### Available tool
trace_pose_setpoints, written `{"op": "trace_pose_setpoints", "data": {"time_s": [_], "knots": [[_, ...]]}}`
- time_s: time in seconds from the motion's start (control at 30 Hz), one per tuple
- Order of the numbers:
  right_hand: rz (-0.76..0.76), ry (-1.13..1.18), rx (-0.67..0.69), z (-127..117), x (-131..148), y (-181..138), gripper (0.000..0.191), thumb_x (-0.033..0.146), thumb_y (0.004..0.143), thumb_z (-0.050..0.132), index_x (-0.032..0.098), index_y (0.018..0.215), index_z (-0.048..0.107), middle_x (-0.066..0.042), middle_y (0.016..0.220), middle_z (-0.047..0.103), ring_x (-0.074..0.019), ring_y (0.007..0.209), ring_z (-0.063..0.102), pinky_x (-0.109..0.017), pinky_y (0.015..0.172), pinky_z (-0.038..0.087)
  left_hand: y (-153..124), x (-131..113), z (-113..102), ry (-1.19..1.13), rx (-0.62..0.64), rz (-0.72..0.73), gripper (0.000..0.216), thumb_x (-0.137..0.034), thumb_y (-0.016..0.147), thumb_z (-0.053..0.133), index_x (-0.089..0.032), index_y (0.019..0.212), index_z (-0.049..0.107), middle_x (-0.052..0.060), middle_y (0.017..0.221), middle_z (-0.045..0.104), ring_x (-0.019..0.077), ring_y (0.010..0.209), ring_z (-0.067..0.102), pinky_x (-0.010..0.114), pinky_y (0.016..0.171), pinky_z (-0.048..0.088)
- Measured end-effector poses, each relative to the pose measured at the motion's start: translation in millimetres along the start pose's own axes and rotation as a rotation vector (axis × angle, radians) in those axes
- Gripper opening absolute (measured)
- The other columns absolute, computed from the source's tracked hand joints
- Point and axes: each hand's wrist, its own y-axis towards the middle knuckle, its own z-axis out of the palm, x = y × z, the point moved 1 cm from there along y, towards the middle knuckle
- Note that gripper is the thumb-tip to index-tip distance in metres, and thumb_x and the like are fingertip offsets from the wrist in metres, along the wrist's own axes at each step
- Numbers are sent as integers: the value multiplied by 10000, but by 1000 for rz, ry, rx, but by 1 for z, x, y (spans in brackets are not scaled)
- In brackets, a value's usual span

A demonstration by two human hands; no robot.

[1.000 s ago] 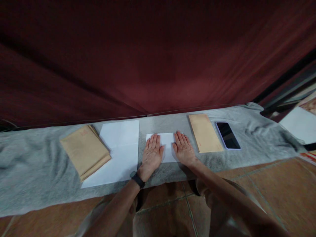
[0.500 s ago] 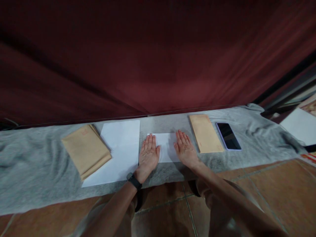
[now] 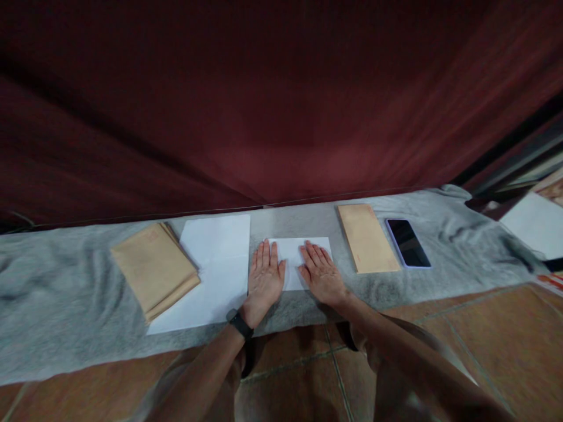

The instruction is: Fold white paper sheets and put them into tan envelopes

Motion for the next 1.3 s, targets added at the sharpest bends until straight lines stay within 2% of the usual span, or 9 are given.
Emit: {"op": "trace_pose_setpoints", "data": {"time_s": [0.3, 0.5, 0.67, 0.77, 0.9, 1.03, 1.17, 1.23, 1.3], "knots": [[105, -61, -33, -3, -21, -7, 644, 420, 1027, 399, 72, 1556, 285, -194, 1601, 307, -322, 1473, 311, -517, 1179, 283, 4, 19, -13, -222, 1, -112, 590, -345, 954, 450, -62, 1471, 409, 219, 1525, 443, 312, 1425, 413, 458, 1136, 408], [133, -99, -12, -7, -21, -5, 655, 444, 1029, 390, 7, 1515, 344, -228, 1576, 343, -342, 1453, 338, -506, 1174, 282, 10, 32, -28, -481, 54, -298, 592, -401, 892, 573, -124, 1410, 505, 148, 1183, 681, 259, 1031, 668, 402, 928, 541], [152, -97, 11, -10, -21, -2, 647, 429, 1026, 386, -7, 1502, 364, -242, 1558, 367, -350, 1445, 352, -529, 1181, 264, 14, 33, -32, -913, 108, -511, 627, -363, 781, 676, -134, 1351, 549, 38, 850, 714, 196, 736, 668, 312, 677, 537], [163, -57, 42, -15, -21, 3, 624, 414, 1028, 376, 3, 1498, 377, -240, 1550, 386, -345, 1453, 342, -539, 1194, 246, 16, 26, -37, -1247, 194, -593, 488, -351, 700, 720, -134, 1134, 668, 32, 818, 728, 180, 679, 661, 283, 625, 510], [33, 124, 78, -34, -4, 8, 654, 430, 1039, 341, 100, 1584, 197, -173, 1621, 278, -264, 1508, 241, -493, 1217, 251, 21, 16, -51, -1480, 186, -695, 370, -341, 623, 770, -159, 938, 705, 18, 782, 738, 171, 645, 657, 277, 613, 510], [-135, 283, 90, -49, 25, 8, 908, 515, 956, 512, 146, 1606, -5, -144, 1664, 143, -268, 1534, 135, -527, 1242, 189, 26, 5, -65, -1616, 117, -700, 364, -306, 584, 819, -162, 899, 708, 13, 763, 746, 182, 660, 677, 280, 631, 519], [-19, 563, 17, -54, 34, 12, 679, 324, 990, 425, 167, 1600, 170, -119, 1634, 267, -245, 1507, 244, -510, 1250, 189, 31, -7, -77, -1863, 152, -651, 362, -317, 636, 828, -157, 939, 711, 49, 886, 765, 194, 770, 706, 288, 711, 545], [117, 838, -50, -57, 30, 17, 581, 353, 1007, 394, 192, 1560, 318, -92, 1577, 396, -239, 1466, 342, -491, 1238, 239, 33, -9, -79, -1993, 186, -610, 378, -428, 747, 760, -154, 1001, 705, 94, 1021, 755, 220, 914, 708, 319, 790, 561], [351, 1153, -182, -62, 25, 23, 553, 468, 1006, 414, 187, 1479, 459, -91, 1477, 532, -252, 1414, 429, -476, 1205, 318, 34, -8, -76, -2019, 224, -622, 404, -476, 826, 685, -156, 1073, 686, 119, 1117, 729, 236, 1027, 688, 347, 849, 563]]}}
